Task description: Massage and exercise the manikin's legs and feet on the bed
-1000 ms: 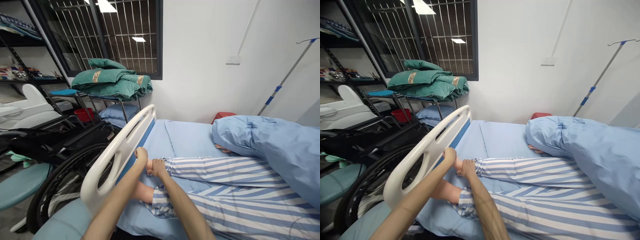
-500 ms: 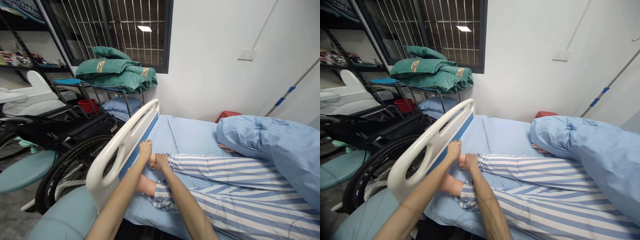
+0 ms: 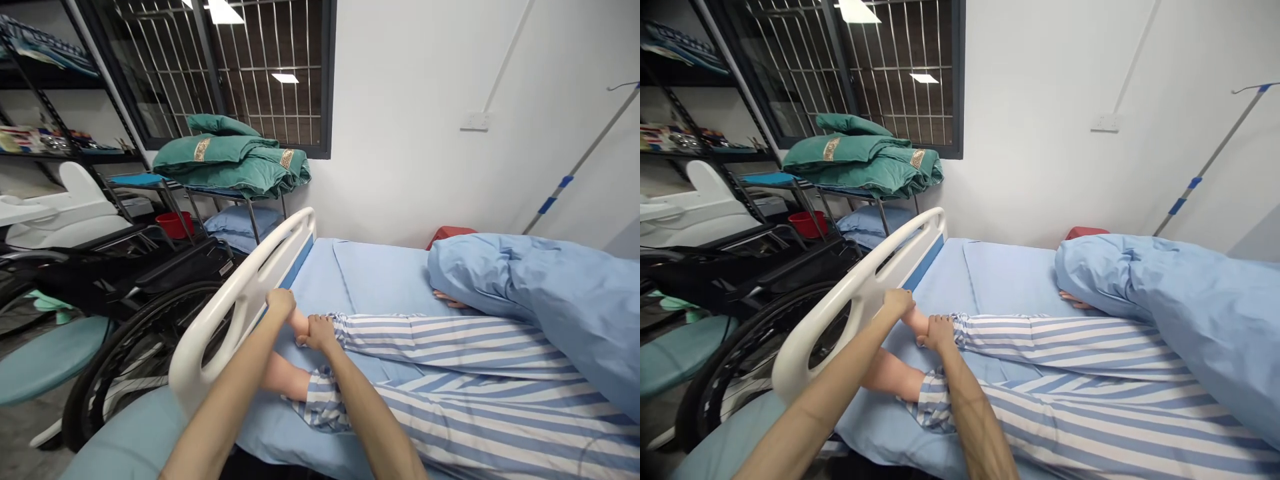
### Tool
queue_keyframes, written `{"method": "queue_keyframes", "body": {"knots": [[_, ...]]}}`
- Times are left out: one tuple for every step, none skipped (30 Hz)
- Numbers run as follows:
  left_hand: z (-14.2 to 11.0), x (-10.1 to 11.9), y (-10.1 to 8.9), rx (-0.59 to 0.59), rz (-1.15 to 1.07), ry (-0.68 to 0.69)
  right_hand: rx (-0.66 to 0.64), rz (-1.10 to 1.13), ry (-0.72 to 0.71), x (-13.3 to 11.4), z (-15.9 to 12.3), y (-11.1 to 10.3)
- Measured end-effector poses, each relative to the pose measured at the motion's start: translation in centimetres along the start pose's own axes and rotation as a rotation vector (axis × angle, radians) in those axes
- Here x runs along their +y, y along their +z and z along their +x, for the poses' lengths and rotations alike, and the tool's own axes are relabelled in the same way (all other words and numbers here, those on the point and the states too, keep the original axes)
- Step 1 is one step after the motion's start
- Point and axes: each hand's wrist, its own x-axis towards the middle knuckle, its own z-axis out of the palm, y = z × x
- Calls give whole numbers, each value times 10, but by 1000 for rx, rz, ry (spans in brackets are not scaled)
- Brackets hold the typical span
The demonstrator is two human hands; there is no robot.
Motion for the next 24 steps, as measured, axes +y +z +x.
{"method": "queue_keyframes", "body": {"knots": [[1,5,4,-14,58,3,-1,-7,-1,0,1,0],[2,9,9,-27,107,6,-4,-14,-3,0,1,1],[2,13,14,-39,146,10,-6,-22,-4,0,2,1],[2,16,19,-48,178,20,-7,-29,-4,1,2,2],[2,18,23,-54,203,33,-5,-34,-4,1,3,2],[1,20,27,-53,219,53,-2,-38,-6,2,3,3],[1,20,29,-45,228,80,2,-43,-8,2,3,4],[0,20,30,-34,231,110,4,-50,-13,3,3,5],[-2,20,30,-22,231,141,5,-56,-17,3,3,6],[-5,19,29,-7,229,171,7,-62,-20,4,3,7],[-9,18,26,10,226,201,11,-68,-24,4,3,7],[-15,16,23,30,217,227,17,-72,-27,4,2,6],[-23,12,19,58,203,243,21,-74,-29,4,1,5],[-33,7,16,99,187,252,23,-75,-30,3,0,3],[-45,0,13,155,173,252,21,-76,-29,2,-1,0],[-59,-8,11,218,165,241,18,-76,-25,0,-4,-3],[-74,-19,10,280,164,218,15,-76,-18,-3,-7,-6],[-90,-30,11,332,168,186,25,-75,-13,-6,-11,-9],[-107,-42,13,362,173,153,53,-73,-14,-10,-17,-12],[-122,-54,16,365,170,121,103,-66,-23,-14,-25,-14],[-136,-64,21,348,159,92,167,-51,-41,-19,-33,-15],[-148,-73,26,323,137,78,231,-26,-71,-24,-43,-15],[-156,-80,31,302,112,73,276,7,-115,-28,-54,-13],[-162,-85,35,288,89,72,289,45,-168,-33,-66,-10]]}}
